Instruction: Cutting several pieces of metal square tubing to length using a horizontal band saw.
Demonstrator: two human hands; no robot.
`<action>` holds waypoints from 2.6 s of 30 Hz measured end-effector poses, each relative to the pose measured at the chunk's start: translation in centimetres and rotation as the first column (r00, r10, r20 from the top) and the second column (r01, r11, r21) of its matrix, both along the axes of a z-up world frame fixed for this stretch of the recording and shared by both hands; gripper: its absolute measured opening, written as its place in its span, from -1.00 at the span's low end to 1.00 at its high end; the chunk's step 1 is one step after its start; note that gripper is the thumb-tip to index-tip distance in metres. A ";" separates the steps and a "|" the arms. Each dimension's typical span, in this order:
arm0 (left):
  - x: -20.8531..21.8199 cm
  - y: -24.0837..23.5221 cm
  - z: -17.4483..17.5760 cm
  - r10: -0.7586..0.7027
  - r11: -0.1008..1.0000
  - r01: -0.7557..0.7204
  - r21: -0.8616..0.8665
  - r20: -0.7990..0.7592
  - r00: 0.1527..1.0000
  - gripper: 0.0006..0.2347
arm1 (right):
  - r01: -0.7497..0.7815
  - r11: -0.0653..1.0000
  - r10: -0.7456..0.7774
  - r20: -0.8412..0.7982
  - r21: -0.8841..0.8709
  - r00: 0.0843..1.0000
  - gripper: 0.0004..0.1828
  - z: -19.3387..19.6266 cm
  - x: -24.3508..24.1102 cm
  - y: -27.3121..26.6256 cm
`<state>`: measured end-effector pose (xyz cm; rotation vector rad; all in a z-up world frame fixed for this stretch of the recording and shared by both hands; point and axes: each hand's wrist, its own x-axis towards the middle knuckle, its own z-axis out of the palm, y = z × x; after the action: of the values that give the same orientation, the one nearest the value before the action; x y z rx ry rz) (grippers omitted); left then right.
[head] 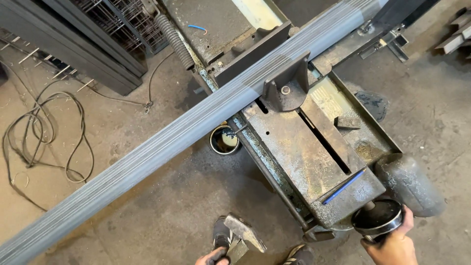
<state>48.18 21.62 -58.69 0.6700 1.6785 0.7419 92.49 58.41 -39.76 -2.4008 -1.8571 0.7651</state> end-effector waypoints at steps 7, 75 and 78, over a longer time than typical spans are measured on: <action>2.9 28.0 31.3 -0.164 0.981 0.179 0.071 -0.179 0.970 -0.78 | 0.092 0.993 -0.089 0.043 -0.076 0.995 0.50 5.5 -4.1 0.1; 35.9 43.4 22.2 -0.418 0.586 0.780 0.218 -0.743 0.522 -0.70 | -0.199 0.957 0.103 -0.392 -0.212 0.914 -0.59 0.7 4.1 0.0; 37.2 45.8 23.7 -0.594 0.560 0.829 0.001 -0.696 0.403 -0.79 | -0.300 0.898 0.100 -0.513 -0.323 0.852 -0.58 2.3 4.9 2.9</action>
<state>85.38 67.46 -35.03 1.9695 1.5570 0.1218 97.34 61.27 -37.43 -1.9129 -1.8832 1.7276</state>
